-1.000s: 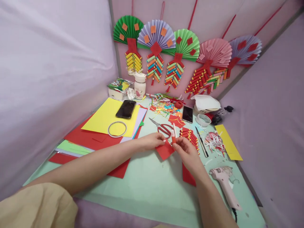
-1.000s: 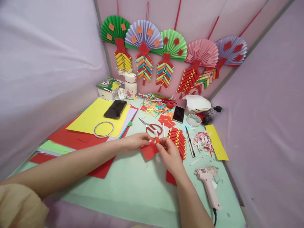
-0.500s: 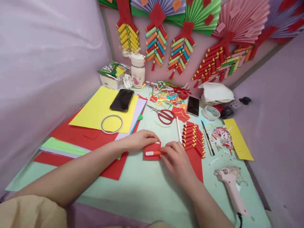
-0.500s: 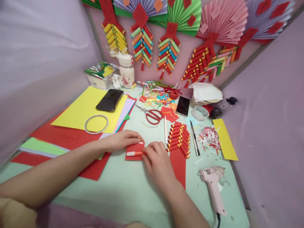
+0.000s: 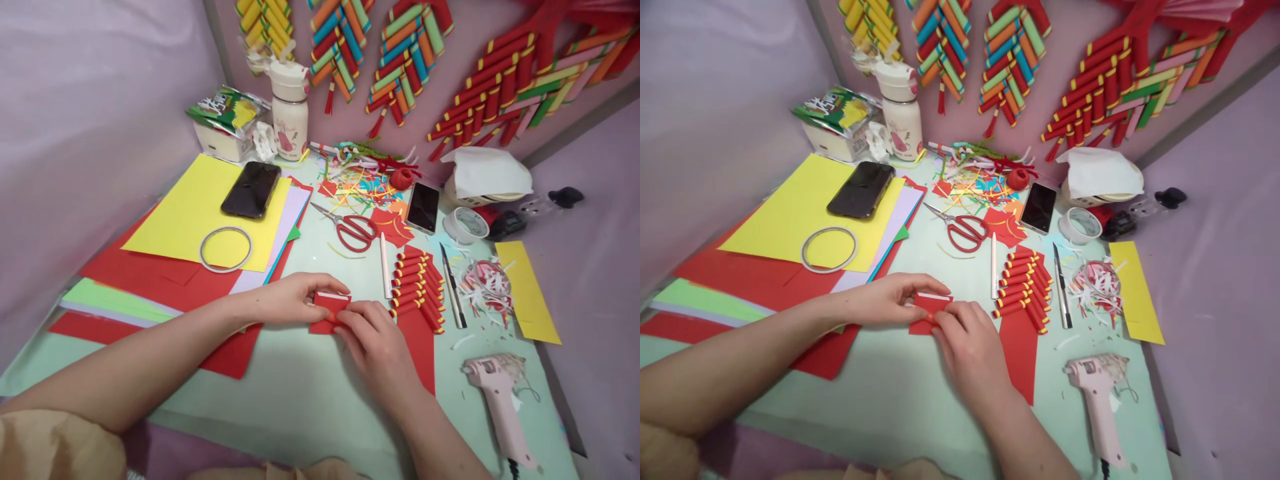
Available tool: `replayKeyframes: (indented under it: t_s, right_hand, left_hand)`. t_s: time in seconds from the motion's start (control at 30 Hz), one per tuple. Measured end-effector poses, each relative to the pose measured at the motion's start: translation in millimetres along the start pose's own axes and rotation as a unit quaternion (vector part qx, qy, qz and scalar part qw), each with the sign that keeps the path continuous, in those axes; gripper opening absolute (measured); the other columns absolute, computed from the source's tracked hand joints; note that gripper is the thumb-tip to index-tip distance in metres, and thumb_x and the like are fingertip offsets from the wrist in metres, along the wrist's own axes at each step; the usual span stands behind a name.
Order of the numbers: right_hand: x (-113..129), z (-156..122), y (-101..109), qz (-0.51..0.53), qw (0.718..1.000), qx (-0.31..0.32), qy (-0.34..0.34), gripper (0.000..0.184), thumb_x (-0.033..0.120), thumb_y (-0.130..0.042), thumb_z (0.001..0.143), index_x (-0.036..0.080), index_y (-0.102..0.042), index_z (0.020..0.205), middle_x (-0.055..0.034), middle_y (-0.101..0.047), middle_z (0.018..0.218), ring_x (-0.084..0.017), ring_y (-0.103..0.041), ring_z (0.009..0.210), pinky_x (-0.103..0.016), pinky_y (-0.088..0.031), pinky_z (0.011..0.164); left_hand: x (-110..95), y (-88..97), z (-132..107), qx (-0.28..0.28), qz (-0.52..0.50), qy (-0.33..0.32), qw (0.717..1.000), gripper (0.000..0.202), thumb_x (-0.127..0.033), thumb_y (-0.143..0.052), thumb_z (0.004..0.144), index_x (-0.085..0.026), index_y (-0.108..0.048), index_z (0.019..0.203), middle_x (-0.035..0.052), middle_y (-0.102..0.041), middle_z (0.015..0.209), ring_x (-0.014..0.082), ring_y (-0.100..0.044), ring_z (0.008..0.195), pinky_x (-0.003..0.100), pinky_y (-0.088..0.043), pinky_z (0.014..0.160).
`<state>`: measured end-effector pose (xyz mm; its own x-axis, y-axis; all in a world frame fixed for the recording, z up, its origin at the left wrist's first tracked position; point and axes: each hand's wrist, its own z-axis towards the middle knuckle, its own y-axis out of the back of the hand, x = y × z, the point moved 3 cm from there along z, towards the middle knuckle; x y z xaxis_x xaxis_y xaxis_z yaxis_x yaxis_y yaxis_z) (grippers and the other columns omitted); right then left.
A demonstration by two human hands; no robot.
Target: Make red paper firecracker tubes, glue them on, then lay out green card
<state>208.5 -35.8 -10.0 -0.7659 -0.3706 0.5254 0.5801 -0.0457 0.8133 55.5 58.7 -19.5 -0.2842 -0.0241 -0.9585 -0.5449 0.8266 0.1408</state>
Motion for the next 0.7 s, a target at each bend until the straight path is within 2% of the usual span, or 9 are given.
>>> replayKeyframes:
  t_s: [0.17, 0.3, 0.47, 0.53, 0.63, 0.7]
  right_hand:
    - [-1, 2, 4, -0.021, 1.000, 0.015, 0.012, 0.027, 0.025, -0.062, 0.086, 0.019, -0.060, 0.113, -0.0114, -0.061, 0.107, -0.026, -0.055, 0.096, -0.040, -0.048, 0.076]
    - [-1, 2, 4, -0.025, 0.999, 0.012, 0.020, 0.028, 0.024, -0.058, 0.089, 0.020, -0.060, 0.117, -0.0118, -0.062, 0.107, -0.025, -0.055, 0.096, -0.040, -0.048, 0.076]
    - [-2, 1, 2, -0.036, 0.999, 0.009, 0.020, 0.025, 0.020, -0.053, 0.090, 0.020, -0.062, 0.113, -0.0100, -0.064, 0.099, -0.023, -0.056, 0.089, -0.037, -0.047, 0.074]
    - [-4, 1, 0, -0.043, 0.999, 0.012, 0.018, 0.022, 0.019, -0.052, 0.090, 0.019, -0.064, 0.109, -0.0094, -0.064, 0.096, -0.022, -0.056, 0.087, -0.037, -0.047, 0.073]
    - [-6, 2, -3, -0.048, 0.999, 0.012, 0.013, 0.019, 0.018, -0.051, 0.090, 0.019, -0.065, 0.104, -0.0089, -0.064, 0.094, -0.022, -0.056, 0.086, -0.036, -0.047, 0.073]
    - [-6, 1, -5, -0.046, 0.999, 0.009, 0.010, 0.019, 0.018, -0.051, 0.091, 0.019, -0.065, 0.104, -0.0089, -0.064, 0.094, -0.022, -0.056, 0.087, -0.036, -0.047, 0.073]
  left_hand:
    - [-1, 0.4, 2, -0.017, 0.006, -0.005, 1.000, 0.044, -0.015, -0.056, 0.076, -0.018, -0.058, 0.121, 0.0066, -0.063, 0.124, 0.0183, -0.058, 0.113, 0.031, -0.045, 0.096]
    - [-1, 1.9, 2, -0.007, 0.015, 0.000, 1.000, 0.041, -0.017, -0.052, 0.081, -0.017, -0.057, 0.122, 0.0063, -0.063, 0.125, 0.0176, -0.057, 0.115, 0.030, -0.044, 0.098]
    - [-2, -2.3, 1, -0.024, 0.103, -0.036, 0.994, 0.040, -0.016, -0.047, 0.084, -0.019, -0.057, 0.123, 0.0057, -0.063, 0.125, 0.0171, -0.057, 0.115, 0.029, -0.045, 0.097]
    - [-5, -5.2, -1, -0.030, 0.159, -0.077, 0.984, 0.040, -0.015, -0.045, 0.086, -0.019, -0.055, 0.125, 0.0069, -0.062, 0.125, 0.0174, -0.056, 0.116, 0.030, -0.042, 0.100]
    - [-14, -10.3, -8, -0.067, 0.261, -0.142, 0.953, 0.042, -0.020, -0.051, 0.086, -0.019, -0.052, 0.128, 0.0111, -0.053, 0.135, 0.0219, -0.046, 0.127, 0.038, -0.036, 0.107]
    - [-19, -15.6, -14, -0.099, 0.322, -0.146, 0.930, 0.045, -0.026, -0.058, 0.084, -0.019, -0.051, 0.128, 0.0128, -0.051, 0.136, 0.0249, -0.043, 0.128, 0.041, -0.036, 0.106]
